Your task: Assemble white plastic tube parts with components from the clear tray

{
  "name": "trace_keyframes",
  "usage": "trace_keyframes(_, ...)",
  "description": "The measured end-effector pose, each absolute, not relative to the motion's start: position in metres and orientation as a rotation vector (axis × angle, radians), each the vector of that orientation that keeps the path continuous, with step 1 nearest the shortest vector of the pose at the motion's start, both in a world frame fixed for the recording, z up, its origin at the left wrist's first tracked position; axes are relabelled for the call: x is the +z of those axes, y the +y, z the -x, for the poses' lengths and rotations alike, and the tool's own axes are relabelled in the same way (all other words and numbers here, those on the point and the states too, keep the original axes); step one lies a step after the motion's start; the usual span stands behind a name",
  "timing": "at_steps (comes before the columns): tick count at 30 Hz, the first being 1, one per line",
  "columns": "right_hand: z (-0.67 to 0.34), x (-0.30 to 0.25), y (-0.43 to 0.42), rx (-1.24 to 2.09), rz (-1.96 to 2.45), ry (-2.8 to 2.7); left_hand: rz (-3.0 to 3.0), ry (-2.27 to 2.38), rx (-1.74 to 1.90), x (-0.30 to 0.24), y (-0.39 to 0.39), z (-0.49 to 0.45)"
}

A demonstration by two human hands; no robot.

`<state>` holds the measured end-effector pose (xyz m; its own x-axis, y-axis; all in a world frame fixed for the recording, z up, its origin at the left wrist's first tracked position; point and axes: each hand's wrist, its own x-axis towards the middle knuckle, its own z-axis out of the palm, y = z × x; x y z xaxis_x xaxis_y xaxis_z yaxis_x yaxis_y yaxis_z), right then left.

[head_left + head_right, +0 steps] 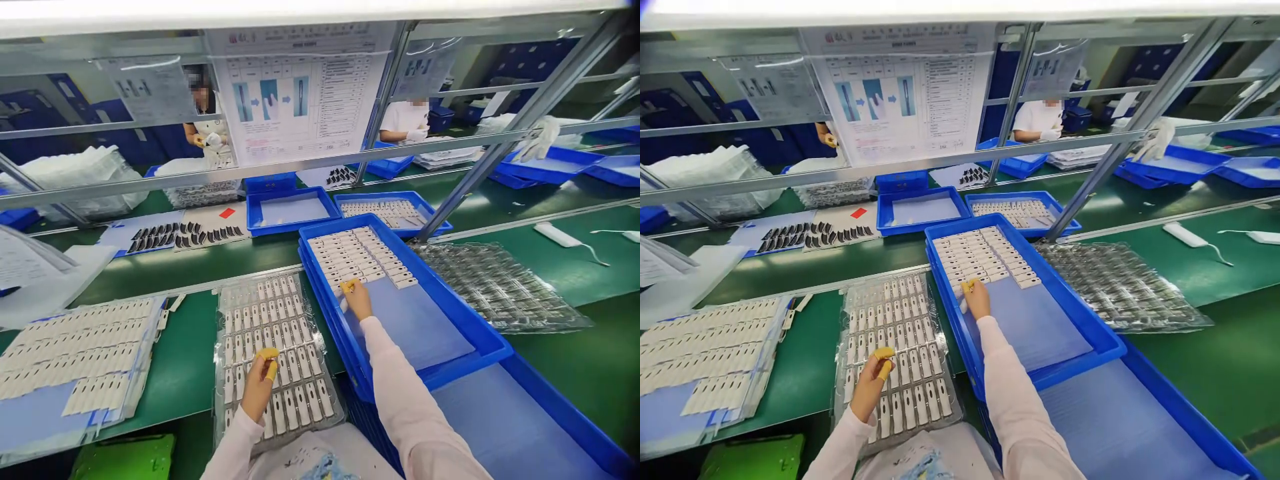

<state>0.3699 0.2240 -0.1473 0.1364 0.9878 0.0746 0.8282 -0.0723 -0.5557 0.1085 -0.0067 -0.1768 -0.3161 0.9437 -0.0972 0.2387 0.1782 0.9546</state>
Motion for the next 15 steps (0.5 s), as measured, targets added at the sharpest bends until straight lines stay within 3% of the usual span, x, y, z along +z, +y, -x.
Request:
trace_keyframes(6, -0.336, -0.074, 0.164, 0.424, 1.603, -1.726, -1.345, 1.575, 1.162, -0.114, -0.019, -0.117)
trace_keyframes(11, -0.281, -0.007, 0.076, 0.86, 1.015, -1.776, -2.087, 1.72, 1.279, -0.061, -0.005, -0.121)
trace_keyframes(15, -0.264, 0.018, 0.047, 0.966, 0.935, -1.713, -2.305, 1.773, 1.307, -0.038, -0.01, -0.119)
